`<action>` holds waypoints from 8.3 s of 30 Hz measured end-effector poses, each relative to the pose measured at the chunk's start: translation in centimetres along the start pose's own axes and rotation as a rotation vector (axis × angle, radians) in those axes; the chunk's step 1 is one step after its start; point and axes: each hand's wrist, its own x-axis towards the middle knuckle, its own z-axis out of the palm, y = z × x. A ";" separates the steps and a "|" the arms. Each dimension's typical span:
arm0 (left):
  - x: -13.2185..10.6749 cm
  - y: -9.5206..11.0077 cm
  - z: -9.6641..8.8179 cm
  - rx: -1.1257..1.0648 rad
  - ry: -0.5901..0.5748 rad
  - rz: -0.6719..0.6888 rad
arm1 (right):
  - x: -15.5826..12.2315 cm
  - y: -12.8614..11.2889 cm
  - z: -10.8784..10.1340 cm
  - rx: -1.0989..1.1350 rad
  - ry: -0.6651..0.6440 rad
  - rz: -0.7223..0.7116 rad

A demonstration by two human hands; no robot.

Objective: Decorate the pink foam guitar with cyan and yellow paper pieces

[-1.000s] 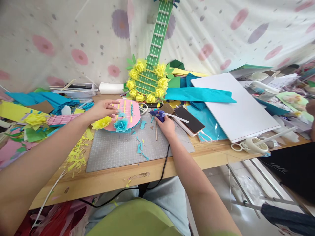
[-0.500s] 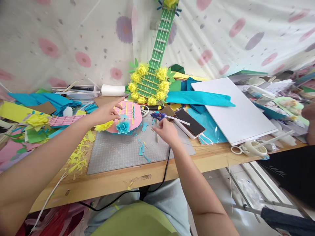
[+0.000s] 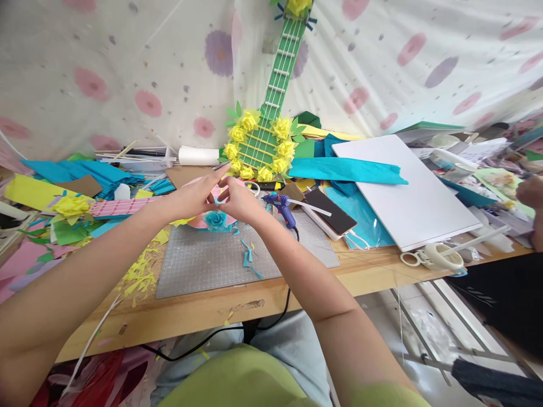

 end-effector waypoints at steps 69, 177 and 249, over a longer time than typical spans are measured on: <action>-0.6 0.1 4.2 0.204 0.029 0.105 | -3.6 6.8 2.4 0.507 0.399 0.305; 4.0 -4.5 2.7 0.315 -0.007 -0.169 | -7.1 14.2 -4.4 -0.172 0.586 0.411; 0.4 -0.2 2.2 -0.093 0.290 -0.482 | -3.2 7.8 -1.4 -0.003 0.223 0.135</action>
